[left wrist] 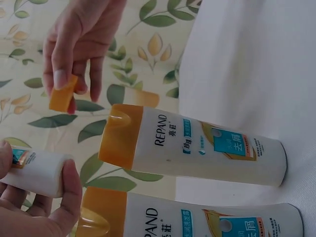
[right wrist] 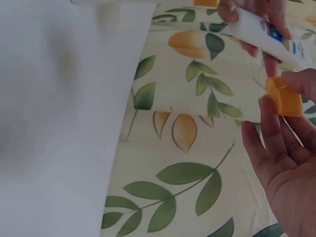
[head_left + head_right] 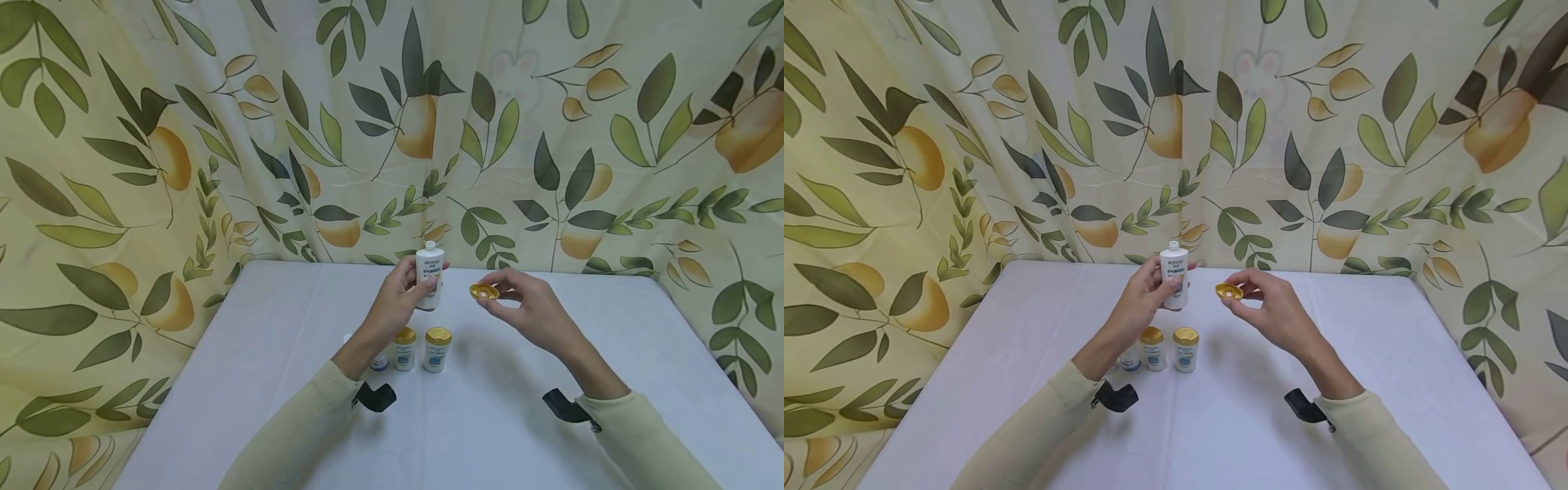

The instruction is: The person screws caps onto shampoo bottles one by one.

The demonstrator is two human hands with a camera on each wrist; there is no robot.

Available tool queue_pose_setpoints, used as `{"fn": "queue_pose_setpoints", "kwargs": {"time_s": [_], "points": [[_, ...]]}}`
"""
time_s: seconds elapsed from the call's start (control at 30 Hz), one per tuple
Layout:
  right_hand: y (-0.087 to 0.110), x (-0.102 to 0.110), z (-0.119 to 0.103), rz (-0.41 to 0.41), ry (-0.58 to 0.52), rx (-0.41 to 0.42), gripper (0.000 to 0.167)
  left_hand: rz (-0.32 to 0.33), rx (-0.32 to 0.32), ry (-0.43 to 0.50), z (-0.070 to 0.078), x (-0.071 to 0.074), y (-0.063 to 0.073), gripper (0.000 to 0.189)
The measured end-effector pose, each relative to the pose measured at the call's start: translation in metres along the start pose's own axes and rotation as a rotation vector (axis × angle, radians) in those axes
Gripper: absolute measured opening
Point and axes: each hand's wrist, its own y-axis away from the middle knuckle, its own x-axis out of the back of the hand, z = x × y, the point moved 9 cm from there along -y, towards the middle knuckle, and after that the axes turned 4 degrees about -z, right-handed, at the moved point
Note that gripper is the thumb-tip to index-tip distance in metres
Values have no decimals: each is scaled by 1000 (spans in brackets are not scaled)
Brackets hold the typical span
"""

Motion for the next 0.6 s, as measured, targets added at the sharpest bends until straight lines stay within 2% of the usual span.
{"fn": "queue_pose_setpoints", "kwargs": {"time_s": [0.33, 0.6], "points": [[2, 7, -19, 10, -43, 67, 32, 35, 3, 3, -3, 12, 4, 41], [1, 8, -25, -24, -157, 74, 33, 61, 24, -27, -6, 18, 9, 42]]}}
